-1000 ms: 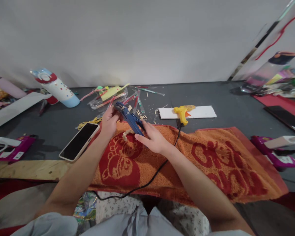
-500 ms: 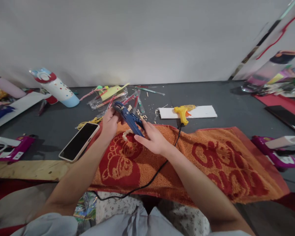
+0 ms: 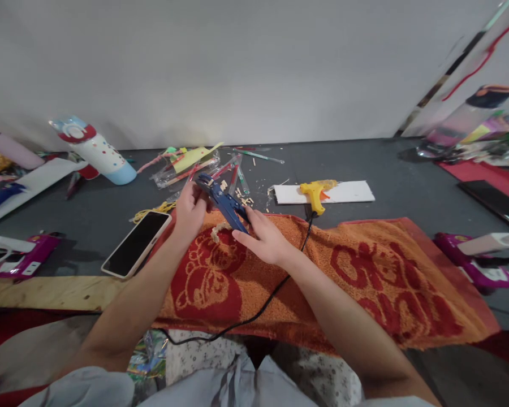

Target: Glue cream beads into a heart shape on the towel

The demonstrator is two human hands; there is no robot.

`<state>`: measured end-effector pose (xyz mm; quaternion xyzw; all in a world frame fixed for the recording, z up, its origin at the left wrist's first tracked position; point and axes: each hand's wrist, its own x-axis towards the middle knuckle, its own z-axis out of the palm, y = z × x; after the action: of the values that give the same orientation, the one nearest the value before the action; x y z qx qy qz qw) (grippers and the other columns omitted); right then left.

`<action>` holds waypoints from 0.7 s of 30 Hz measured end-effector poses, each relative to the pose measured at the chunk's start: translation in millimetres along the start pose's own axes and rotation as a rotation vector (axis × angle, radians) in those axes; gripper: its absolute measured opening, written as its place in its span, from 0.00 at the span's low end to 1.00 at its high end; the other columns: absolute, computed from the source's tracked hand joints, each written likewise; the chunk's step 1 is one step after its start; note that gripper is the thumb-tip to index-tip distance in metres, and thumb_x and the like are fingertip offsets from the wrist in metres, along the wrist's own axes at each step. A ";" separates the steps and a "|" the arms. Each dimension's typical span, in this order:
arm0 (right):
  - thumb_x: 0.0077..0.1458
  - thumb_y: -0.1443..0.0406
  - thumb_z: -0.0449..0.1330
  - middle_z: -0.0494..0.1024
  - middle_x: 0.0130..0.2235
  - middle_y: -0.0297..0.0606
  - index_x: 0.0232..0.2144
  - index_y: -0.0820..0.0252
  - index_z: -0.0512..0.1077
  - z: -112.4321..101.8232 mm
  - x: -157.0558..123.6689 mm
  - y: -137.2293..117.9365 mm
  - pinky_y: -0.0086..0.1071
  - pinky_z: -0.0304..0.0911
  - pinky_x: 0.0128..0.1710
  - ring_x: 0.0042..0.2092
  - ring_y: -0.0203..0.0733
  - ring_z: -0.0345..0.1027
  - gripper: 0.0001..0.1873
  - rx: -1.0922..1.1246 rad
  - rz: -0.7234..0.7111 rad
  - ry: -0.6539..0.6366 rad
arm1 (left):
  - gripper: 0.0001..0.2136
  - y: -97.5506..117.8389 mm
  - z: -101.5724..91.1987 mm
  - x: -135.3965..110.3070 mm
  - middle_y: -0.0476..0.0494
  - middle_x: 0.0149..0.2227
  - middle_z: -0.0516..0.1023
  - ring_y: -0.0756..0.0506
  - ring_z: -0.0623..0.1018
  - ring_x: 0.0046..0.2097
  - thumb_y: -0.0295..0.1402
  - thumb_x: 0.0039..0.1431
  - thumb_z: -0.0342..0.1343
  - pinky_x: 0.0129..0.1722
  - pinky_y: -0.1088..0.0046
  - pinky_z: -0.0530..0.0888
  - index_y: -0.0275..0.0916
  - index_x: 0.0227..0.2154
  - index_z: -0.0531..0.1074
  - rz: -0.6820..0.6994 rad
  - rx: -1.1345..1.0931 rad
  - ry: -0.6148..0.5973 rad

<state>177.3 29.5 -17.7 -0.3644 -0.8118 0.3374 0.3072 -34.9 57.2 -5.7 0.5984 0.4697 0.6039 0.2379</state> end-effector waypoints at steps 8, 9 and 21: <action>0.62 0.42 0.48 0.74 0.55 0.53 0.60 0.62 0.62 -0.8 2.0 3.0 0.52 0.62 0.59 0.58 0.57 0.68 0.37 0.016 0.013 -0.008 | 0.07 -7.1 -0.8 1.2 0.52 0.27 0.70 0.53 0.72 0.24 0.20 0.56 0.48 0.24 0.74 0.70 0.40 0.32 0.64 0.040 0.085 0.015; 0.62 0.43 0.48 0.74 0.55 0.52 0.60 0.62 0.62 -1.0 2.0 3.6 0.51 0.62 0.60 0.58 0.57 0.68 0.36 0.019 0.015 -0.012 | 0.07 -7.3 -1.1 1.5 0.52 0.27 0.70 0.53 0.72 0.24 0.20 0.56 0.48 0.24 0.74 0.69 0.40 0.32 0.64 0.042 0.096 0.019; 0.62 0.50 0.52 0.76 0.55 0.47 0.58 0.59 0.67 1.1 3.3 10.9 0.48 0.62 0.59 0.56 0.52 0.70 0.28 0.080 0.035 0.030 | 0.02 -8.2 -4.9 3.9 0.50 0.27 0.72 0.50 0.73 0.26 0.29 0.58 0.55 0.27 0.72 0.69 0.40 0.32 0.67 -0.045 0.129 0.048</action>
<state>178.9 37.3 -25.9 -0.3710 -0.7864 0.3694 0.3278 -42.4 62.8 -10.0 0.5871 0.5265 0.5810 0.2012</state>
